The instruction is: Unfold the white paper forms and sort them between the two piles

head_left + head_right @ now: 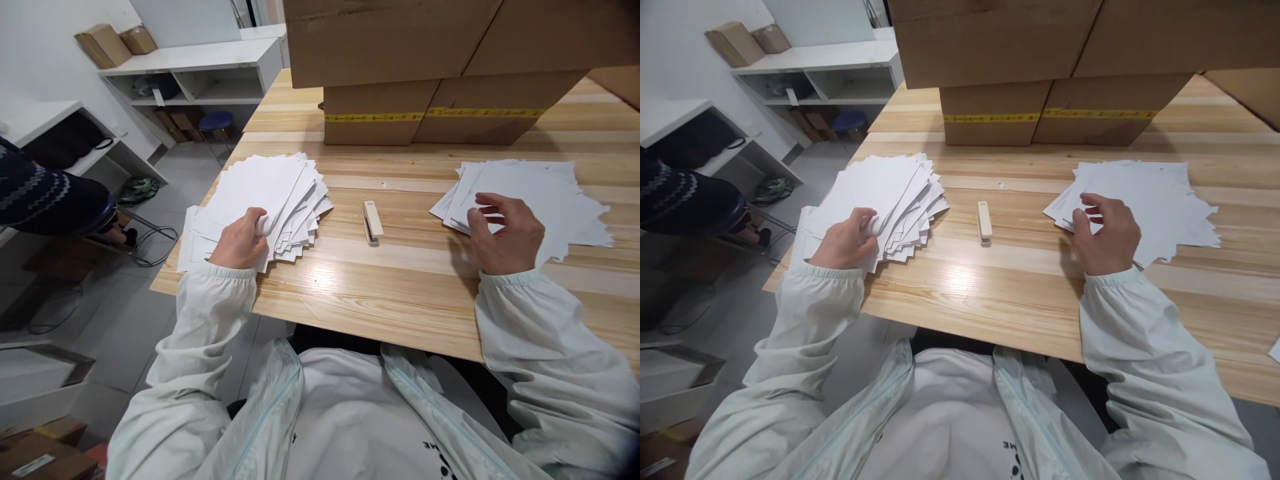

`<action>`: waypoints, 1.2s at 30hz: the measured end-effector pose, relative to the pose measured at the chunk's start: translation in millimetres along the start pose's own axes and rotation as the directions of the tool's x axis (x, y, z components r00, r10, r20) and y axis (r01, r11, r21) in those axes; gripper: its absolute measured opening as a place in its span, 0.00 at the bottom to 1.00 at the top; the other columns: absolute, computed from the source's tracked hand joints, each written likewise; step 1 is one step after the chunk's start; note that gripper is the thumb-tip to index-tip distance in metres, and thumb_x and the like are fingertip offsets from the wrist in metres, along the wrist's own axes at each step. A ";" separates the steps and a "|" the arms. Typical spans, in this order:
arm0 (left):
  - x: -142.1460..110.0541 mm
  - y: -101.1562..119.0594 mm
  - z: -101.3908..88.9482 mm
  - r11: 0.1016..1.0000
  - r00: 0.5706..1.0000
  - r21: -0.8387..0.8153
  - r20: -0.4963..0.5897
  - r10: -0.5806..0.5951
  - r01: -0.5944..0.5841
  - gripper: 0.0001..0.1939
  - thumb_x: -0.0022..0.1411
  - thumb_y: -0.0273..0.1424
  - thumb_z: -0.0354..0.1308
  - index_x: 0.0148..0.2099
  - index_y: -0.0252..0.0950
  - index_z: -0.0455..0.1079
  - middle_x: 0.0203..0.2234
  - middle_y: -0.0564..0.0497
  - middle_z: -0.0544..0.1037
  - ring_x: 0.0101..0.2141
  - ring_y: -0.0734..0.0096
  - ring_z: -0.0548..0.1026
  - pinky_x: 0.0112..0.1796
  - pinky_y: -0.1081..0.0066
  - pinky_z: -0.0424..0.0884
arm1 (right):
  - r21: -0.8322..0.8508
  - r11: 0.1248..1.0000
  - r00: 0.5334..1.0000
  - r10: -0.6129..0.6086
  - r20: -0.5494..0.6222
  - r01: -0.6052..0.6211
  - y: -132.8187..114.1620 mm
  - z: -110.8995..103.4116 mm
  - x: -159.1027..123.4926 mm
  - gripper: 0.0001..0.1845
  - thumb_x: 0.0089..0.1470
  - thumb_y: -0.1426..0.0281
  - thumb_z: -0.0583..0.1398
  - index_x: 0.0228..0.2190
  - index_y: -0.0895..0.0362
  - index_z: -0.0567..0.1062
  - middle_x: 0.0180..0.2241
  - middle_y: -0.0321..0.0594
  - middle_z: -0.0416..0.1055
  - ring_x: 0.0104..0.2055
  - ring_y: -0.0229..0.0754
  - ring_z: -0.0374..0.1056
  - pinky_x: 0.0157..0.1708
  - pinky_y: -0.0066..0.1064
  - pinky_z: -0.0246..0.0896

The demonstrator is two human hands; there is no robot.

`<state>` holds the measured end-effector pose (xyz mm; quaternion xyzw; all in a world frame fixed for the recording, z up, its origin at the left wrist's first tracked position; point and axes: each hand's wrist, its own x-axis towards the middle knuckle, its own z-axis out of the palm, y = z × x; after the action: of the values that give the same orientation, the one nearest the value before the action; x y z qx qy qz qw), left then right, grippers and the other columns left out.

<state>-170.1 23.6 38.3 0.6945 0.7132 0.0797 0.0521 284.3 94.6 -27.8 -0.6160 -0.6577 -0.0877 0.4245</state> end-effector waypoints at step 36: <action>18.8 39.4 -8.2 0.954 0.988 0.262 0.003 -0.153 0.147 0.30 0.63 0.35 0.51 0.66 0.32 0.57 0.44 0.35 0.82 0.45 0.38 0.79 0.44 0.52 0.69 | 0.102 0.995 0.997 0.008 0.083 -0.017 -2.8 -2.3 -5.8 0.17 0.56 0.62 0.59 0.41 0.57 0.82 0.40 0.48 0.82 0.33 0.43 0.77 0.32 0.33 0.73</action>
<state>-133.4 42.9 54.4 0.6400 0.7675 -0.0269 -0.0255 282.1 88.2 -29.1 -0.6006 -0.6743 -0.0257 0.4288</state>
